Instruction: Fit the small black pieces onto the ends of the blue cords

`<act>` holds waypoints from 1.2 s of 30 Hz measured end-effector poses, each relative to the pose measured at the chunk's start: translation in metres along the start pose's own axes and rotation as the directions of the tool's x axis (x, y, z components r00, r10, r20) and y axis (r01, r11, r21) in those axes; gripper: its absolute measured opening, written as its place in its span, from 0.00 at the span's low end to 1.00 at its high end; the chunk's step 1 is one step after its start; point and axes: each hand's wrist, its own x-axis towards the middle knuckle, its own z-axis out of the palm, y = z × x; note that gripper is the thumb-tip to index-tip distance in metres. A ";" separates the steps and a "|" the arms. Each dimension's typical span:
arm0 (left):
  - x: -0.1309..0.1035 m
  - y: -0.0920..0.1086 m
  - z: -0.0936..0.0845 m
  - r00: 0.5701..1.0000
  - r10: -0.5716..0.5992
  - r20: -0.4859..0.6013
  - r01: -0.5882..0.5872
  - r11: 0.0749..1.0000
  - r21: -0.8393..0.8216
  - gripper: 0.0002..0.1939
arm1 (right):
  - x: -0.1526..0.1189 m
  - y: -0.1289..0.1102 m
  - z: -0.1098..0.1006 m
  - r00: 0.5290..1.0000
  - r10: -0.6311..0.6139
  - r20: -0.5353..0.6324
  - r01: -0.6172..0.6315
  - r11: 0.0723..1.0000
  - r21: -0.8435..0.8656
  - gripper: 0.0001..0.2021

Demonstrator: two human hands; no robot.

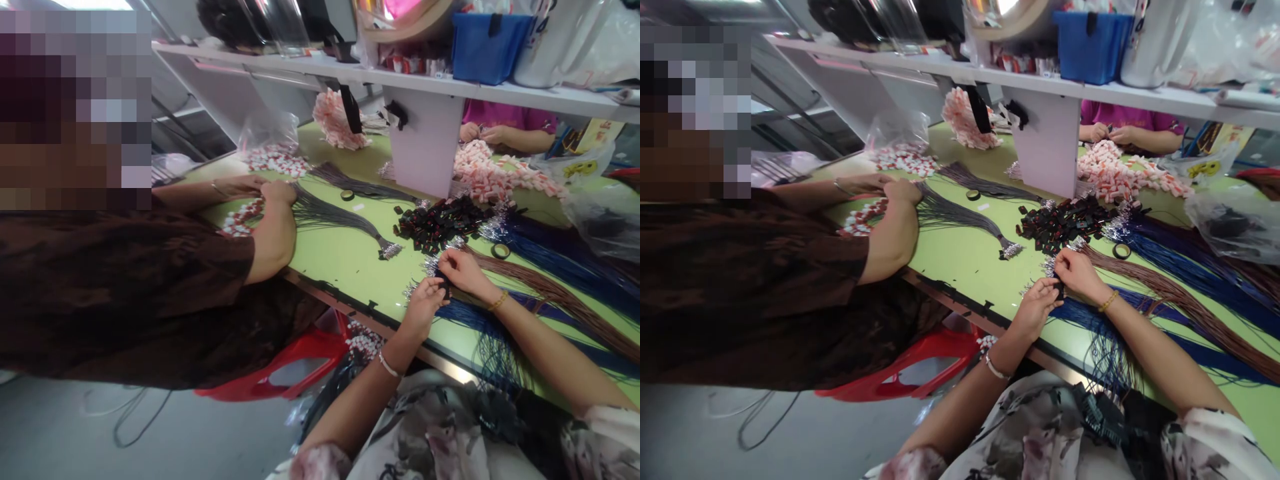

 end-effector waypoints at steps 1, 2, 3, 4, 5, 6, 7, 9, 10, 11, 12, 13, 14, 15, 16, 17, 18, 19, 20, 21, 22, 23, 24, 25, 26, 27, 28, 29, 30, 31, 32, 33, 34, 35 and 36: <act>0.000 -0.001 0.000 1.000 -0.004 0.006 0.004 1.000 -0.023 0.18 | 0.001 -0.003 0.001 1.000 -0.006 -0.010 0.006 0.998 0.060 0.05; 0.001 -0.001 -0.001 1.000 -0.011 0.017 0.012 0.999 -0.048 0.18 | 0.000 -0.005 0.001 1.000 -0.005 -0.021 0.008 0.994 0.110 0.05; 0.001 -0.002 -0.002 0.999 -0.021 0.027 0.023 0.997 -0.073 0.18 | -0.002 -0.006 0.000 1.000 -0.002 -0.029 0.006 0.988 0.152 0.05; 0.001 -0.002 -0.002 0.999 -0.032 0.039 0.036 0.995 -0.098 0.18 | -0.006 -0.006 -0.001 0.999 0.005 -0.036 0.002 0.982 0.187 0.05; 0.001 -0.002 -0.003 0.998 -0.043 0.050 0.049 0.991 -0.124 0.18 | -0.011 -0.005 -0.002 0.999 0.012 -0.037 -0.004 0.977 0.215 0.05; 0.002 -0.002 -0.004 0.997 -0.053 0.060 0.061 0.987 -0.148 0.17 | -0.017 -0.003 -0.003 0.999 0.023 -0.034 -0.014 0.972 0.234 0.05; 0.002 -0.002 -0.004 0.996 -0.061 0.069 0.072 0.983 -0.169 0.17 | -0.024 -0.001 -0.004 0.999 0.034 -0.025 -0.027 0.969 0.245 0.05; 0.002 -0.001 -0.004 0.994 -0.072 0.083 0.088 0.976 -0.199 0.16 | -0.037 0.003 -0.005 0.998 0.054 -0.007 -0.051 0.968 0.244 0.05; 0.002 -0.001 -0.004 0.993 -0.077 0.091 0.095 0.974 -0.207 0.15 | -0.044 0.004 -0.005 0.998 0.060 0.000 -0.058 0.970 0.235 0.05; 0.002 -0.001 -0.004 0.992 -0.082 0.098 0.101 0.972 -0.212 0.15 | -0.050 0.005 -0.004 0.998 0.062 0.004 -0.061 0.973 0.223 0.05; 0.003 -0.001 -0.004 0.991 -0.085 0.104 0.106 0.971 -0.215 0.14 | -0.054 0.006 -0.003 0.998 0.065 0.003 -0.064 0.976 0.208 0.05; 0.003 -0.001 -0.005 0.990 -0.088 0.111 0.111 0.970 -0.218 0.14 | -0.058 0.006 -0.002 0.998 0.068 -0.001 -0.067 0.980 0.190 0.05; 0.004 -0.002 -0.005 0.989 -0.089 0.118 0.113 0.969 -0.222 0.14 | -0.061 0.006 0.000 0.997 0.072 -0.006 -0.070 0.983 0.170 0.05; 0.004 -0.002 -0.006 0.988 -0.088 0.124 0.115 0.967 -0.226 0.14 | -0.064 0.006 0.001 0.997 0.076 -0.009 -0.074 0.986 0.150 0.05; 0.004 -0.003 -0.007 0.988 -0.086 0.129 0.114 0.967 -0.229 0.14 | -0.065 0.006 0.002 0.997 0.080 -0.015 -0.077 0.988 0.131 0.05; 0.005 -0.003 -0.007 0.988 -0.084 0.132 0.113 0.967 -0.230 0.14 | -0.065 0.006 0.003 0.996 0.081 -0.022 -0.078 0.991 0.108 0.05; 0.005 -0.004 -0.008 0.987 -0.082 0.135 0.111 0.967 -0.228 0.14 | -0.066 0.005 0.003 0.997 0.078 -0.028 -0.075 0.994 0.082 0.05; 0.005 -0.004 -0.008 0.987 -0.079 0.137 0.109 0.968 -0.224 0.13 | -0.065 0.005 0.004 0.997 0.073 -0.036 -0.071 0.996 0.053 0.05; 0.005 -0.003 -0.008 0.987 -0.076 0.139 0.105 0.970 -0.219 0.13 | -0.065 0.004 0.004 0.997 0.068 -0.045 -0.067 0.998 0.022 0.05; 0.004 -0.003 -0.009 0.987 -0.073 0.141 0.102 0.972 -0.213 0.13 | -0.065 0.003 0.004 0.997 0.062 -0.053 -0.062 0.998 -0.008 0.06; 0.004 -0.003 -0.009 0.987 -0.071 0.143 0.100 0.973 -0.209 0.13 | -0.065 0.002 0.004 0.997 0.054 -0.058 -0.056 0.998 -0.033 0.06; 0.004 -0.002 -0.009 0.987 -0.069 0.145 0.098 0.974 -0.206 0.13 | -0.064 0.001 0.004 0.997 0.047 -0.062 -0.051 0.997 -0.053 0.06; 0.003 -0.002 -0.008 0.987 -0.067 0.148 0.097 0.974 -0.205 0.13 | -0.064 0.000 0.004 0.997 0.041 -0.068 -0.045 0.997 -0.070 0.06; 0.003 -0.002 -0.008 0.986 -0.067 0.150 0.097 0.974 -0.203 0.13 | -0.065 -0.001 0.004 0.997 0.032 -0.072 -0.038 0.996 -0.085 0.06; 0.003 -0.002 -0.008 0.986 -0.066 0.151 0.096 0.975 -0.201 0.14 | -0.065 -0.002 0.005 0.997 0.022 -0.076 -0.029 0.995 -0.099 0.06; 0.002 -0.002 -0.008 0.987 -0.064 0.150 0.093 0.976 -0.198 0.14 | -0.065 -0.002 0.006 0.997 0.013 -0.081 -0.022 0.993 -0.113 0.06; 0.002 -0.002 -0.008 0.987 -0.062 0.148 0.090 0.977 -0.193 0.14 | -0.066 -0.003 0.006 0.996 0.003 -0.085 -0.014 0.992 -0.127 0.06; 0.001 -0.002 -0.007 0.988 -0.060 0.142 0.086 0.979 -0.185 0.15 | -0.066 -0.003 0.007 0.996 -0.010 -0.084 -0.002 0.990 -0.140 0.06; 0.001 -0.003 -0.007 0.990 -0.057 0.132 0.080 0.982 -0.171 0.16 | -0.066 -0.002 0.008 0.996 -0.028 -0.080 0.015 0.988 -0.156 0.06; 0.001 -0.003 -0.006 0.991 -0.057 0.119 0.075 0.985 -0.153 0.17 | -0.066 -0.002 0.009 0.996 -0.054 -0.074 0.040 0.983 -0.179 0.06; 0.000 -0.004 -0.006 0.993 -0.058 0.106 0.072 0.989 -0.131 0.18 | -0.066 -0.001 0.009 0.994 -0.088 -0.061 0.074 0.975 -0.210 0.07; 0.000 -0.004 -0.005 0.994 -0.062 0.095 0.072 0.991 -0.109 0.18 | -0.066 0.000 0.008 0.991 -0.127 -0.043 0.113 0.963 -0.246 0.07; 0.000 -0.004 -0.005 0.994 -0.066 0.086 0.074 0.993 -0.089 0.19 | -0.066 0.001 0.007 0.986 -0.166 -0.022 0.153 0.948 -0.278 0.07; -0.001 -0.003 -0.004 0.994 -0.070 0.078 0.076 0.994 -0.075 0.19 | -0.066 0.002 0.006 0.980 -0.197 0.000 0.188 0.935 -0.299 0.07; -0.001 -0.003 -0.004 0.995 -0.075 0.071 0.080 0.995 -0.067 0.19 | -0.066 0.003 0.004 0.976 -0.219 0.023 0.215 0.927 -0.306 0.07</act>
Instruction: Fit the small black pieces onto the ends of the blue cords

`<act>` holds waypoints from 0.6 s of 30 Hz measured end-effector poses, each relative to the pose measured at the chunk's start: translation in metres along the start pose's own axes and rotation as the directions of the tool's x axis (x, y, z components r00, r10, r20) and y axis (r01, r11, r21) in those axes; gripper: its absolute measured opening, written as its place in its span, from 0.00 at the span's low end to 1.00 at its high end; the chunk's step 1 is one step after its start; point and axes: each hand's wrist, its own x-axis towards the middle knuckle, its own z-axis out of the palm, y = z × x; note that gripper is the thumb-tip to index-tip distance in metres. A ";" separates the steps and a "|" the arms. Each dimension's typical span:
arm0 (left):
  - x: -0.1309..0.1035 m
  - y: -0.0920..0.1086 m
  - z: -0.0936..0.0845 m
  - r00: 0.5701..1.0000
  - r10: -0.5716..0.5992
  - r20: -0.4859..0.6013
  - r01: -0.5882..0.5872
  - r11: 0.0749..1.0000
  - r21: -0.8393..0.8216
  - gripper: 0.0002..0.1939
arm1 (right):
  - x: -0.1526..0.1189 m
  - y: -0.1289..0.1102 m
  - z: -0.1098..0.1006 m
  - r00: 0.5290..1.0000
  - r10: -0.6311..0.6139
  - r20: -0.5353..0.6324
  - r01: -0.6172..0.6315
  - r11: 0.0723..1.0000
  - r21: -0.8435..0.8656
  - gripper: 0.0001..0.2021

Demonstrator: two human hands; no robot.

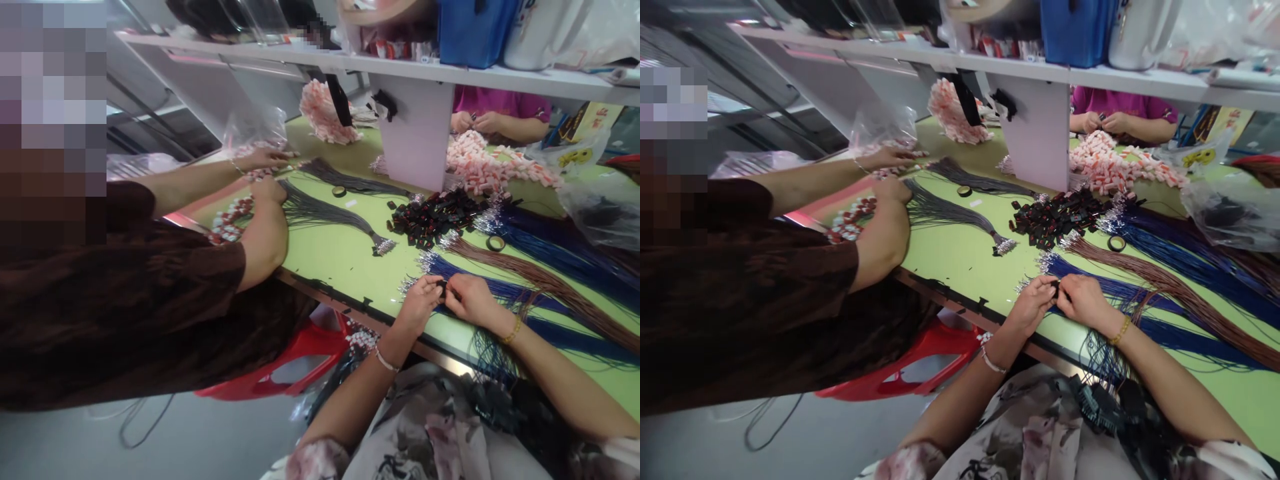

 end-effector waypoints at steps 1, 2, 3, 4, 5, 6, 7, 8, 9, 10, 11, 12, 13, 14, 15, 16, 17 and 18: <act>0.000 0.000 0.000 1.000 -0.003 -0.009 0.003 1.000 0.004 0.19 | 0.000 0.001 -0.001 1.000 -0.018 0.016 0.018 1.000 0.004 0.07; -0.001 0.001 0.001 1.000 -0.003 -0.020 0.004 1.000 0.008 0.19 | -0.001 0.001 -0.002 0.999 -0.024 0.030 0.024 1.000 0.013 0.07; -0.001 0.001 0.001 1.000 -0.002 -0.030 0.003 1.000 0.014 0.18 | -0.002 0.001 -0.002 0.999 -0.023 0.044 0.022 1.000 0.019 0.07; -0.001 0.000 0.002 0.999 0.002 -0.039 -0.001 1.000 0.024 0.18 | -0.002 0.000 -0.002 0.998 -0.013 0.057 0.012 1.000 0.014 0.07; -0.001 0.000 0.002 0.999 0.009 -0.045 -0.008 0.999 0.038 0.18 | -0.003 -0.001 -0.001 0.998 0.002 0.064 -0.002 1.000 -0.003 0.08; -0.001 -0.001 0.002 0.999 0.019 -0.050 -0.016 0.998 0.056 0.18 | -0.004 -0.002 0.000 0.998 0.018 0.066 -0.016 1.000 -0.025 0.08; -0.002 -0.001 0.003 0.998 0.027 -0.053 -0.023 0.997 0.073 0.18 | -0.004 -0.003 0.001 0.997 0.032 0.067 -0.029 0.999 -0.044 0.08; -0.002 -0.002 0.003 0.998 0.031 -0.055 -0.027 0.996 0.087 0.18 | -0.004 -0.002 0.002 0.997 0.044 0.069 -0.041 0.998 -0.050 0.08; -0.002 -0.002 0.004 0.998 0.030 -0.055 -0.025 0.995 0.095 0.18 | -0.004 0.000 0.001 0.996 0.052 0.078 -0.049 0.998 -0.035 0.08; -0.002 -0.002 0.004 0.998 0.025 -0.055 -0.020 0.995 0.097 0.18 | -0.002 0.004 -0.001 0.994 0.058 0.093 -0.059 0.998 0.001 0.08; -0.002 -0.002 0.005 0.998 0.019 -0.053 -0.014 0.995 0.094 0.18 | 0.000 0.009 -0.004 0.992 0.074 0.106 -0.079 0.996 0.044 0.09; -0.002 -0.001 0.006 0.999 0.014 -0.051 -0.010 0.996 0.088 0.18 | 0.003 0.017 -0.008 0.987 0.112 0.111 -0.121 0.990 0.072 0.10; -0.001 -0.001 0.007 0.999 0.013 -0.050 -0.009 0.997 0.083 0.18 | 0.007 0.026 -0.012 0.979 0.172 0.107 -0.180 0.981 0.072 0.11; 0.000 0.000 0.008 0.999 0.015 -0.049 -0.011 0.997 0.078 0.18 | 0.011 0.035 -0.015 0.963 0.257 0.083 -0.260 0.965 0.025 0.11; 0.001 0.001 0.009 0.999 0.018 -0.047 -0.015 0.997 0.074 0.18 | 0.015 0.044 -0.018 0.936 0.349 0.055 -0.345 0.936 -0.064 0.11; 0.002 0.001 0.010 0.999 0.020 -0.043 -0.017 0.997 0.071 0.18 | 0.019 0.051 -0.020 0.905 0.424 0.030 -0.414 0.895 -0.163 0.10; 0.004 0.001 0.011 0.999 0.021 -0.039 -0.018 0.997 0.069 0.18 | 0.022 0.057 -0.021 0.880 0.474 0.017 -0.455 0.854 -0.251 0.10; 0.005 0.001 0.011 0.999 0.018 -0.033 -0.016 0.998 0.067 0.18 | 0.025 0.062 -0.020 0.867 0.498 0.020 -0.467 0.825 -0.318 0.09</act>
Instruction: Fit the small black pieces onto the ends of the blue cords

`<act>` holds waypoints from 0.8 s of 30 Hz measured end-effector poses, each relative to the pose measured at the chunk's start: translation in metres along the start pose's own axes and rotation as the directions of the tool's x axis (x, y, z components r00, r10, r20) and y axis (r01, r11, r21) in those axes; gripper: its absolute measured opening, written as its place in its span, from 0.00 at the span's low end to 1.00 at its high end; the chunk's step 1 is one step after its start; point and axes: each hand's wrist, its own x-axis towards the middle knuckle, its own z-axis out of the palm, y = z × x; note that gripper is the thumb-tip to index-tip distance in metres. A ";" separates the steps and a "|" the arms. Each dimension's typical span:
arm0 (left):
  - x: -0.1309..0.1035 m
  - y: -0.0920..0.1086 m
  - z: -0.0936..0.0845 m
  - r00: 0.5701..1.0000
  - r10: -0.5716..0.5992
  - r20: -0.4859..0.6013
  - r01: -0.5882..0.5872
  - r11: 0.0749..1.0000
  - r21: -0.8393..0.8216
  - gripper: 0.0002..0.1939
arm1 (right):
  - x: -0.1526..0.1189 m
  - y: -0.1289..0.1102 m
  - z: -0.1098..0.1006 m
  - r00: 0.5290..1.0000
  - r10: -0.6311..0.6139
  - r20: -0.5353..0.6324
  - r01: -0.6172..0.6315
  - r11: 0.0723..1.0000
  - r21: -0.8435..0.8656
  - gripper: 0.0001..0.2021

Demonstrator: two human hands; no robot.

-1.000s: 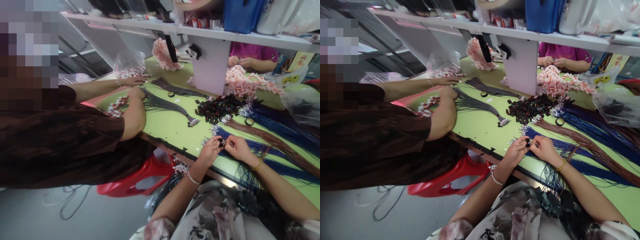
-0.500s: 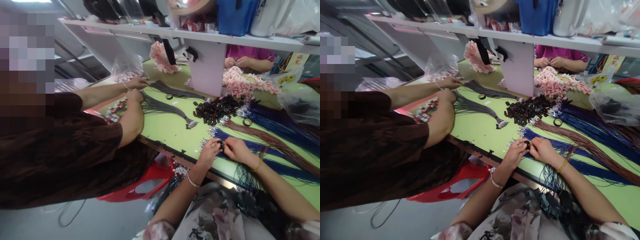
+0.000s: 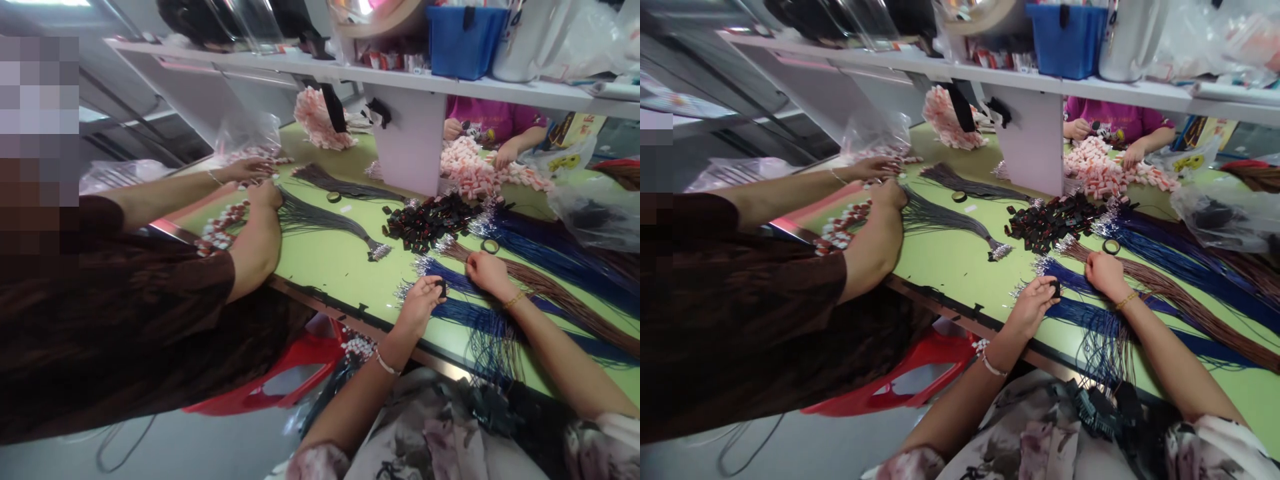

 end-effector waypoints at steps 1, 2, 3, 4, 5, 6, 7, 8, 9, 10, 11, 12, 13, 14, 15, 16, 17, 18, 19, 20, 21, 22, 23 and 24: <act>0.001 0.000 0.000 1.000 -0.004 0.006 0.004 1.000 -0.004 0.18 | 0.003 0.001 0.002 1.000 -0.001 0.015 0.002 0.999 -0.045 0.09; 0.002 -0.001 0.000 1.000 -0.009 0.012 0.009 1.000 -0.009 0.18 | 0.005 0.001 0.003 0.999 -0.018 0.030 0.020 0.997 -0.070 0.10; 0.003 -0.001 0.000 1.000 -0.013 0.016 0.014 1.000 -0.015 0.18 | 0.006 0.001 0.005 0.999 -0.034 0.040 0.037 0.996 -0.078 0.10; 0.004 -0.002 -0.001 1.000 -0.018 0.019 0.018 1.000 -0.019 0.17 | 0.007 0.002 0.006 0.998 -0.045 0.044 0.049 0.996 -0.072 0.09; 0.004 -0.003 -0.002 1.000 -0.021 0.021 0.021 1.000 -0.021 0.17 | 0.009 0.003 0.007 0.998 -0.052 0.048 0.054 0.998 -0.045 0.09; 0.004 -0.003 -0.003 0.999 -0.022 0.023 0.023 1.000 -0.021 0.17 | 0.012 0.005 0.008 0.997 -0.053 0.052 0.053 0.999 0.004 0.09; 0.004 -0.003 -0.004 0.999 -0.023 0.024 0.023 1.000 -0.020 0.17 | 0.015 0.008 0.008 0.997 -0.056 0.060 0.051 0.996 0.075 0.08; 0.004 -0.003 -0.004 0.999 -0.024 0.025 0.024 1.000 -0.019 0.16 | 0.020 0.012 0.007 0.994 -0.068 0.084 0.053 0.983 0.173 0.07; 0.004 -0.003 -0.005 0.999 -0.024 0.027 0.025 0.999 -0.020 0.16 | 0.024 0.017 0.006 0.989 -0.091 0.117 0.055 0.958 0.282 0.07; 0.004 -0.003 -0.005 0.999 -0.024 0.027 0.025 0.999 -0.023 0.17 | 0.029 0.021 0.005 0.980 -0.122 0.155 0.054 0.922 0.383 0.07; 0.004 -0.003 -0.005 0.999 -0.024 0.027 0.025 0.999 -0.026 0.17 | 0.034 0.024 0.003 0.970 -0.153 0.188 0.051 0.886 0.461 0.09; 0.004 -0.003 -0.004 0.999 -0.024 0.026 0.025 0.999 -0.028 0.17 | 0.037 0.027 0.001 0.959 -0.181 0.219 0.041 0.852 0.522 0.10; 0.003 -0.003 -0.004 0.999 -0.023 0.025 0.024 0.999 -0.030 0.17 | 0.040 0.028 -0.002 0.947 -0.200 0.250 0.022 0.820 0.572 0.11; 0.003 -0.003 -0.004 0.999 -0.021 0.024 0.022 0.999 -0.032 0.16 | 0.043 0.028 -0.006 0.936 -0.211 0.281 -0.005 0.791 0.611 0.11; 0.003 -0.003 -0.003 1.000 -0.019 0.023 0.019 0.999 -0.031 0.16 | 0.044 0.027 -0.009 0.928 -0.212 0.307 -0.036 0.768 0.639 0.11; 0.003 -0.004 -0.003 1.000 -0.016 0.023 0.017 0.999 -0.031 0.16 | 0.046 0.024 -0.011 0.920 -0.208 0.332 -0.068 0.750 0.658 0.11; 0.003 -0.004 -0.003 1.000 -0.015 0.025 0.015 0.999 -0.032 0.16 | 0.047 0.020 -0.013 0.915 -0.203 0.348 -0.087 0.744 0.662 0.10; 0.002 -0.004 -0.003 1.000 -0.014 0.026 0.015 0.999 -0.032 0.16 | 0.048 0.016 -0.015 0.916 -0.203 0.347 -0.078 0.757 0.648 0.10; 0.002 -0.004 -0.004 1.000 -0.014 0.027 0.015 0.999 -0.032 0.17 | 0.050 0.011 -0.016 0.920 -0.218 0.325 -0.034 0.784 0.620 0.09; 0.002 -0.004 -0.004 1.000 -0.015 0.026 0.016 0.999 -0.031 0.17 | 0.053 0.006 -0.016 0.922 -0.252 0.293 0.034 0.808 0.589 0.09; 0.002 -0.004 -0.004 1.000 -0.015 0.024 0.015 0.999 -0.030 0.17 | 0.055 0.001 -0.016 0.918 -0.297 0.262 0.110 0.826 0.553 0.08; 0.002 -0.004 -0.004 1.000 -0.014 0.021 0.015 0.999 -0.028 0.17 | 0.058 -0.002 -0.016 0.913 -0.333 0.237 0.176 0.844 0.507 0.07; 0.002 -0.004 -0.004 1.000 -0.014 0.019 0.015 1.000 -0.027 0.18 | 0.061 -0.004 -0.017 0.915 -0.337 0.220 0.214 0.870 0.444 0.06; 0.002 -0.004 -0.004 1.000 -0.014 0.019 0.014 1.000 -0.028 0.18 | 0.065 -0.004 -0.018 0.925 -0.312 0.216 0.218 0.903 0.369 0.06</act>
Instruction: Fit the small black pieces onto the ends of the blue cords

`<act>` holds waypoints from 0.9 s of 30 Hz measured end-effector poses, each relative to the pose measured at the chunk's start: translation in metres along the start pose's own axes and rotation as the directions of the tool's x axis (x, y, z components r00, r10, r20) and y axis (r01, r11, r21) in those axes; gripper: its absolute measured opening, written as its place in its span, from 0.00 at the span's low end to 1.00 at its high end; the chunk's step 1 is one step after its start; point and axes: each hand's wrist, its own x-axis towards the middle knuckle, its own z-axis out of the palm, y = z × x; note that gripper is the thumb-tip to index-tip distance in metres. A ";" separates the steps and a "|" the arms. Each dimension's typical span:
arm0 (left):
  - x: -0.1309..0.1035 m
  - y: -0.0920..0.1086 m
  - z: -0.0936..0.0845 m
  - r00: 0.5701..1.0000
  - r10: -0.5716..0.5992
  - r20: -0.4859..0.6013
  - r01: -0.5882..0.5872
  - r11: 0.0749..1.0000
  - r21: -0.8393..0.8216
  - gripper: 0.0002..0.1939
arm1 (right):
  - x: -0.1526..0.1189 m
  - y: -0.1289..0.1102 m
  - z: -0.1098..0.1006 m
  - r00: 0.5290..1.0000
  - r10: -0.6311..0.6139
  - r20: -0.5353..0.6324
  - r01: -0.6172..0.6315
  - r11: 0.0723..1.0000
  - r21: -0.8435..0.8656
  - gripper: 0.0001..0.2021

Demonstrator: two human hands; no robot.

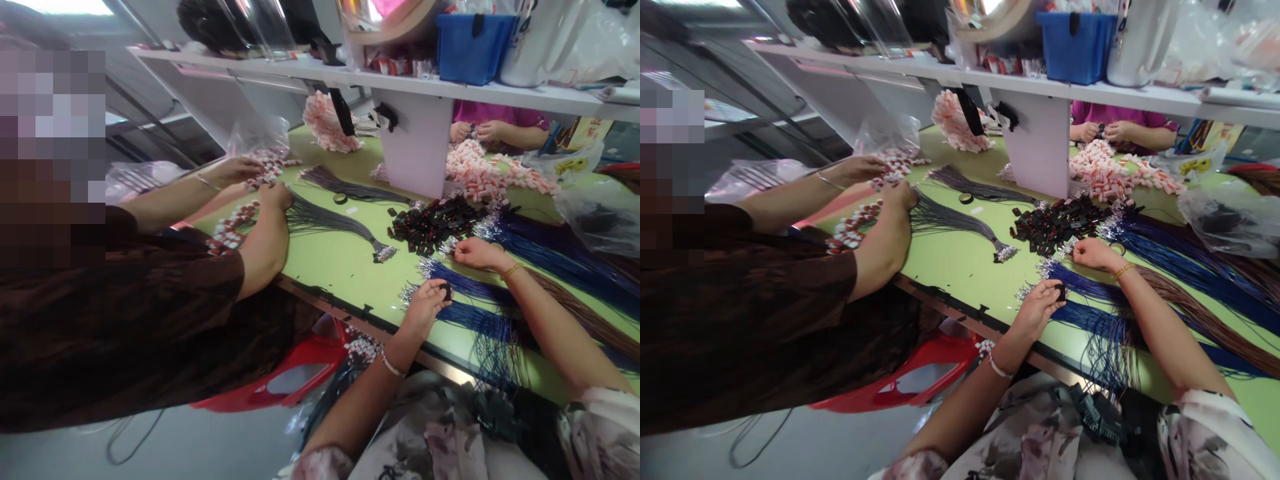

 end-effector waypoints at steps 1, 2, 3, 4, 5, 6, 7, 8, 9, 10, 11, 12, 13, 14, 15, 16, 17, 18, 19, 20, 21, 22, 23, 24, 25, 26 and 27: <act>0.000 0.000 0.000 1.000 0.000 0.001 0.000 1.000 -0.002 0.18 | 0.002 0.001 -0.004 0.999 0.047 -0.013 -0.047 0.996 -0.070 0.06; 0.000 0.000 0.000 1.000 0.001 0.003 -0.001 1.000 -0.005 0.18 | 0.002 0.004 -0.009 0.994 0.104 -0.032 -0.107 0.986 -0.124 0.06; -0.001 0.000 0.000 1.000 0.003 0.006 -0.003 1.000 -0.008 0.17 | 0.002 0.006 -0.015 0.985 0.160 -0.057 -0.168 0.973 -0.158 0.08; -0.001 0.000 0.000 1.000 0.004 0.009 -0.004 1.000 -0.008 0.17 | 0.002 0.009 -0.022 0.976 0.201 -0.083 -0.213 0.963 -0.164 0.09; -0.001 0.000 0.000 1.000 0.006 0.011 -0.006 1.000 -0.008 0.17 | 0.000 0.010 -0.028 0.970 0.217 -0.111 -0.232 0.962 -0.141 0.10; -0.001 -0.001 0.000 1.000 0.009 0.012 -0.009 1.000 -0.006 0.17 | -0.002 0.010 -0.033 0.968 0.208 -0.140 -0.222 0.970 -0.095 0.10; -0.001 -0.001 0.000 1.000 0.011 0.011 -0.011 1.000 -0.003 0.17 | -0.004 0.008 -0.036 0.970 0.176 -0.170 -0.184 0.983 -0.031 0.10; -0.001 -0.001 0.000 1.000 0.013 0.010 -0.013 1.000 -0.003 0.17 | -0.006 0.003 -0.036 0.975 0.121 -0.189 -0.114 0.992 0.049 0.10; 0.000 -0.002 0.000 1.000 0.014 0.009 -0.014 1.000 -0.003 0.17 | -0.008 -0.003 -0.035 0.979 0.053 -0.196 -0.026 0.990 0.138 0.09; 0.000 -0.002 0.000 1.000 0.014 0.008 -0.014 1.000 -0.004 0.17 | -0.010 -0.011 -0.032 0.980 -0.012 -0.199 0.058 0.972 0.228 0.09; 0.000 -0.002 0.000 1.000 0.014 0.008 -0.014 1.000 -0.007 0.17 | -0.012 -0.020 -0.028 0.978 -0.057 -0.199 0.117 0.945 0.306 0.09; 0.000 -0.002 0.000 1.000 0.013 0.009 -0.013 1.000 -0.009 0.17 | -0.014 -0.028 -0.023 0.978 -0.080 -0.195 0.149 0.918 0.368 0.09; 0.000 -0.002 0.000 1.000 0.012 0.012 -0.012 1.000 -0.011 0.17 | -0.015 -0.036 -0.018 0.977 -0.092 -0.191 0.165 0.895 0.415 0.09; -0.001 -0.003 0.000 1.000 0.012 0.013 -0.012 1.000 -0.014 0.17 | -0.016 -0.043 -0.013 0.978 -0.098 -0.186 0.174 0.876 0.449 0.09; -0.001 -0.003 0.000 1.000 0.014 0.015 -0.014 1.000 -0.018 0.17 | -0.018 -0.048 -0.009 0.978 -0.107 -0.180 0.182 0.862 0.473 0.09; -0.001 -0.003 0.000 1.000 0.017 0.016 -0.016 1.000 -0.024 0.17 | -0.019 -0.051 -0.005 0.977 -0.119 -0.175 0.192 0.851 0.490 0.09; -0.002 -0.002 -0.001 1.000 0.020 0.018 -0.019 0.999 -0.031 0.18 | -0.022 -0.053 -0.002 0.977 -0.129 -0.170 0.199 0.840 0.504 0.09; -0.002 -0.002 -0.001 1.000 0.023 0.020 -0.022 0.999 -0.038 0.18 | -0.025 -0.053 0.001 0.977 -0.134 -0.163 0.201 0.830 0.520 0.09; -0.002 -0.002 -0.001 0.999 0.028 0.023 -0.026 0.999 -0.047 0.18 | -0.029 -0.052 0.004 0.979 -0.132 -0.154 0.195 0.821 0.537 0.09; -0.002 -0.002 -0.001 0.999 0.032 0.027 -0.030 0.998 -0.058 0.18 | -0.033 -0.051 0.008 0.982 -0.120 -0.144 0.180 0.814 0.552 0.09; -0.002 -0.002 -0.001 0.999 0.036 0.032 -0.034 0.997 -0.070 0.18 | -0.039 -0.050 0.012 0.986 -0.102 -0.135 0.161 0.811 0.562 0.08; -0.002 -0.002 -0.001 0.998 0.040 0.038 -0.037 0.996 -0.083 0.18 | -0.044 -0.048 0.017 0.988 -0.081 -0.129 0.140 0.814 0.563 0.08; -0.002 -0.002 -0.001 0.998 0.043 0.042 -0.039 0.995 -0.097 0.17 | -0.050 -0.047 0.023 0.991 -0.062 -0.121 0.119 0.824 0.553 0.07; -0.002 -0.003 -0.002 0.998 0.046 0.045 -0.041 0.993 -0.109 0.17 | -0.056 -0.045 0.029 0.992 -0.043 -0.117 0.099 0.840 0.533 0.07; -0.002 -0.003 -0.002 0.998 0.048 0.046 -0.042 0.992 -0.117 0.17 | -0.062 -0.044 0.035 0.993 -0.025 -0.120 0.082 0.859 0.506 0.07; -0.002 -0.004 -0.002 0.998 0.049 0.045 -0.043 0.992 -0.121 0.17 | -0.067 -0.043 0.041 0.992 -0.009 -0.126 0.069 0.876 0.477 0.07; -0.002 -0.004 -0.003 0.998 0.049 0.045 -0.043 0.992 -0.123 0.16 | -0.071 -0.042 0.046 0.990 0.005 -0.138 0.058 0.891 0.450 0.07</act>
